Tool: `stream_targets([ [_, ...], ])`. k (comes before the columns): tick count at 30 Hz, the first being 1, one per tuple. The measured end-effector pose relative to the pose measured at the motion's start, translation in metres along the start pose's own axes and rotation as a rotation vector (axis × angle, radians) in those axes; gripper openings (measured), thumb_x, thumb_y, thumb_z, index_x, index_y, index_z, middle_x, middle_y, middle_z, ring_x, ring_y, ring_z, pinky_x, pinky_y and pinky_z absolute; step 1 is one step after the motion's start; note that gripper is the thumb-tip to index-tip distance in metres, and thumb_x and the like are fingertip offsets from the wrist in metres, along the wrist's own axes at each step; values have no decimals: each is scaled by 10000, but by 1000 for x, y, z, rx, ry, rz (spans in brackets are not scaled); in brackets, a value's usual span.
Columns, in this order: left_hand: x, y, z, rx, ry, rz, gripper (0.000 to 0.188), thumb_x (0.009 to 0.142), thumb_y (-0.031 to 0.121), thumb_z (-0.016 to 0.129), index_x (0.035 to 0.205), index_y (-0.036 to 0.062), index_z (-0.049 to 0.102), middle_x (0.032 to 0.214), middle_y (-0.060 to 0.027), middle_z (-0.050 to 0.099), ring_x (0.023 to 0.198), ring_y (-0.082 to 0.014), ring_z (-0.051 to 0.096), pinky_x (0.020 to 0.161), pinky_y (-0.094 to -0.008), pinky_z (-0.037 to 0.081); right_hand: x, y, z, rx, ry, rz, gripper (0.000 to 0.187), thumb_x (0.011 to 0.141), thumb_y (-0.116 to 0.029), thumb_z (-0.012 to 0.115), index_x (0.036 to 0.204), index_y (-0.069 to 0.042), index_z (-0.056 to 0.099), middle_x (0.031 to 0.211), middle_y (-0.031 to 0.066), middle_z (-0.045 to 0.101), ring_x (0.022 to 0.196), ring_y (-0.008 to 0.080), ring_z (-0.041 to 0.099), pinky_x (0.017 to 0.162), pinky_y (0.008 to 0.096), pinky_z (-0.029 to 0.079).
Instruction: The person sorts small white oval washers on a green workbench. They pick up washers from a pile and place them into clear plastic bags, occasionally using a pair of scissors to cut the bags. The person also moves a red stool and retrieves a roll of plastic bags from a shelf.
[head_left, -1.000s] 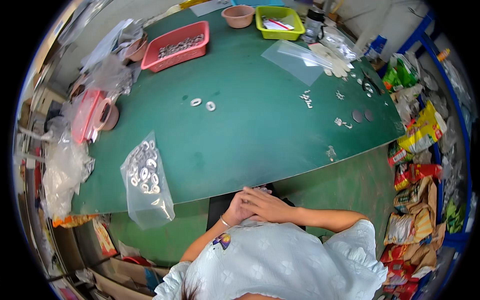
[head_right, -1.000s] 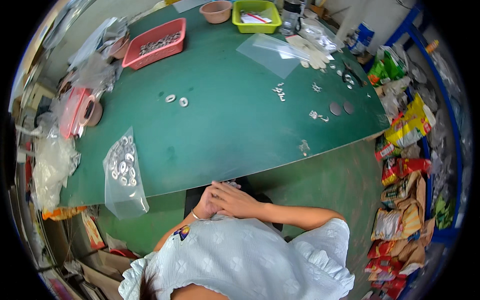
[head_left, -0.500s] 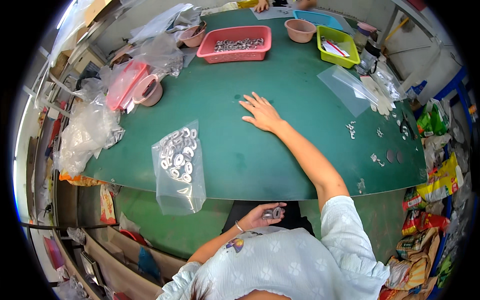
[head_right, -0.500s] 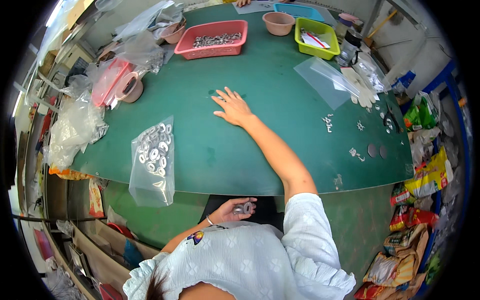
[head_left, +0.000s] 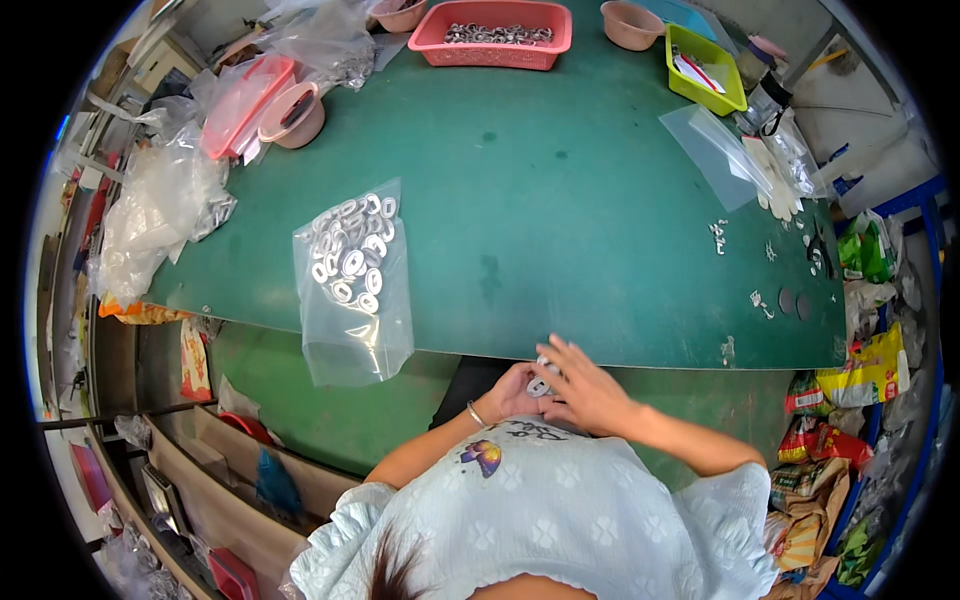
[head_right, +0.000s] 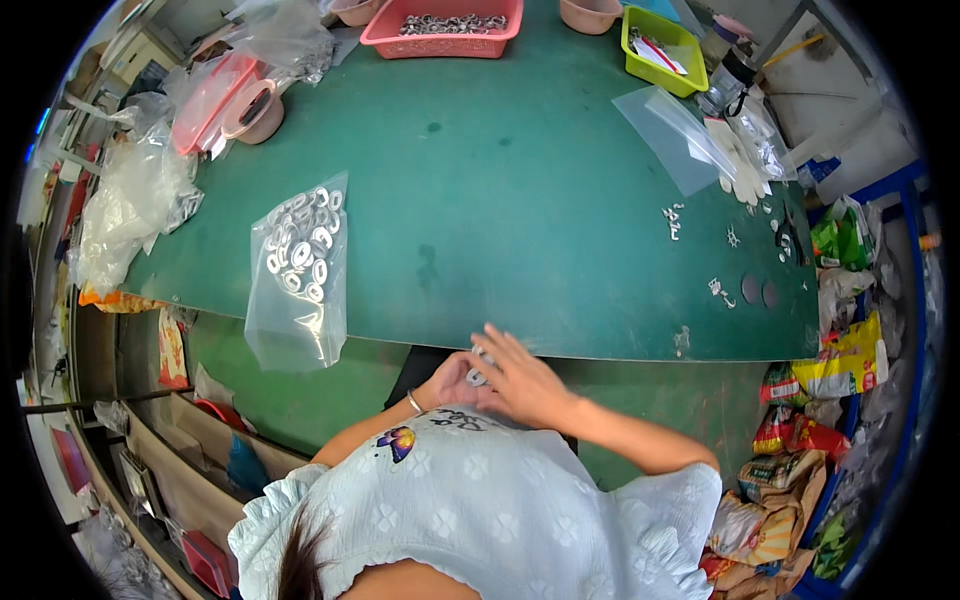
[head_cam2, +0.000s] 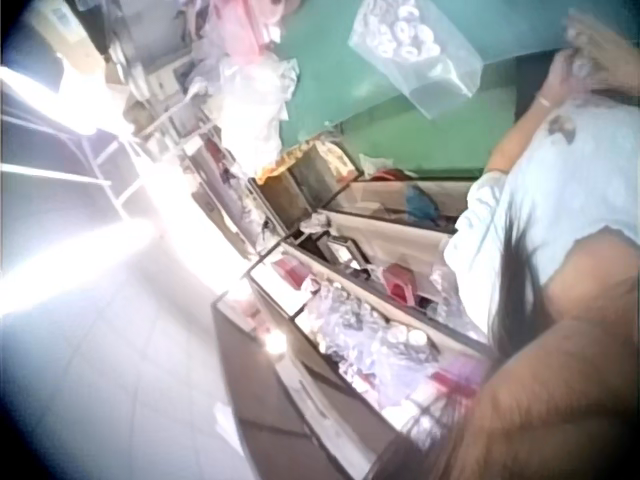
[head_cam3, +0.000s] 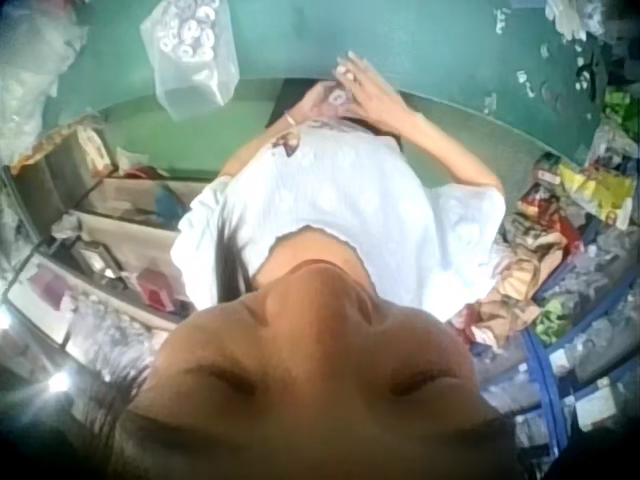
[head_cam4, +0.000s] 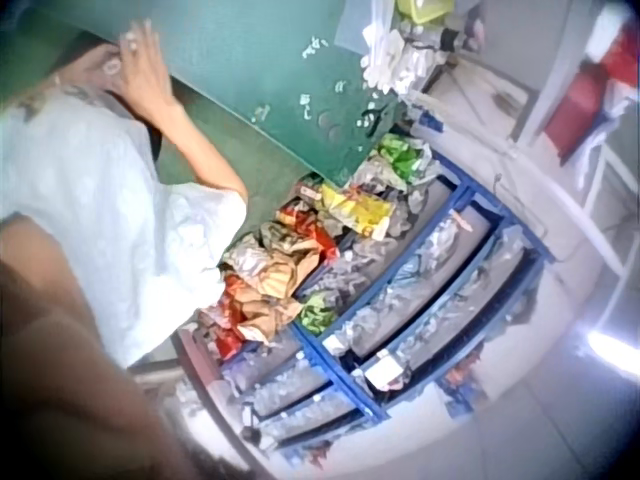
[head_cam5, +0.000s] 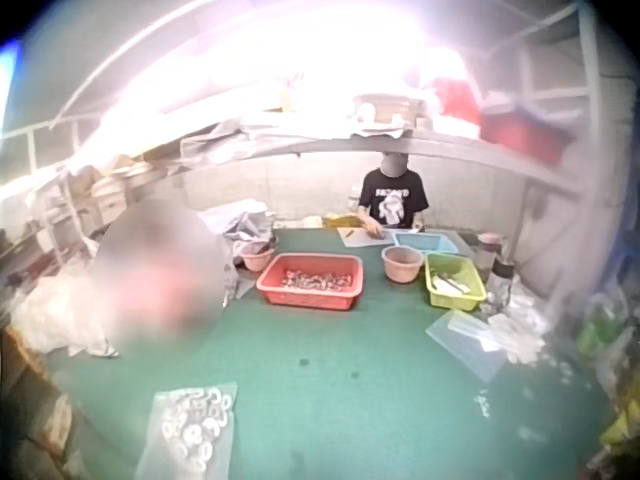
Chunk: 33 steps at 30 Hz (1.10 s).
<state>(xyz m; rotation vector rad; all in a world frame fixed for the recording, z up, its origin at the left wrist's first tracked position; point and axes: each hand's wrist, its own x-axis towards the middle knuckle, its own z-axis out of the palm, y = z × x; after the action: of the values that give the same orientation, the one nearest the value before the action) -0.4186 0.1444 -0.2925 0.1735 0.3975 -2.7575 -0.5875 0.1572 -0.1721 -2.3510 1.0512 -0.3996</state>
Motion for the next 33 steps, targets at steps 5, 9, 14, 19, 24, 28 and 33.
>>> stream_targets([
  [5,-3,-6,-18,259,161,88,373,902,231,392,1207,22,439,1227,-154,469,1164,-288,442,985,-446,352,-13,-1,27,133,56,-167,486,722,-218,679,1109,13,498,1249,199,424,1247,362,324,997,446,330],
  [9,-47,-15,16,339,349,152,325,875,172,469,1165,27,491,1125,-101,525,970,-191,529,858,-318,425,28,-21,5,208,348,-16,485,725,-143,664,1144,21,483,1142,187,471,1066,352,466,871,407,408],
  [14,-116,-27,54,228,507,729,267,860,167,510,1094,38,526,963,-72,582,801,-152,541,614,-271,432,99,-66,14,347,480,-114,543,722,-125,671,1194,17,442,1054,182,475,942,327,499,820,376,411],
  [19,-153,-10,128,-59,425,1342,197,841,134,528,1012,39,544,932,-124,565,846,-203,549,613,-319,505,161,-84,32,2,524,-254,445,726,-116,645,1132,0,503,928,131,499,842,274,508,674,365,427],
  [24,-172,55,148,412,494,1633,319,826,74,499,1135,0,471,1098,-104,500,1028,-247,484,978,-450,283,185,-83,31,-26,643,-250,47,741,-27,553,787,-17,549,714,99,500,666,249,547,594,350,421],
  [28,-155,19,159,910,692,1866,367,813,39,532,1174,5,481,1169,-80,463,1031,-193,480,892,-305,373,184,-79,21,104,679,-222,39,788,-42,538,771,-8,540,717,124,534,654,302,565,576,391,441],
  [33,-164,7,102,1441,1654,2222,380,750,104,656,1094,7,526,1055,-89,463,908,-169,484,731,-286,413,183,-74,20,194,633,-204,73,820,-64,521,778,-6,534,725,154,553,639,351,554,565,418,446],
])
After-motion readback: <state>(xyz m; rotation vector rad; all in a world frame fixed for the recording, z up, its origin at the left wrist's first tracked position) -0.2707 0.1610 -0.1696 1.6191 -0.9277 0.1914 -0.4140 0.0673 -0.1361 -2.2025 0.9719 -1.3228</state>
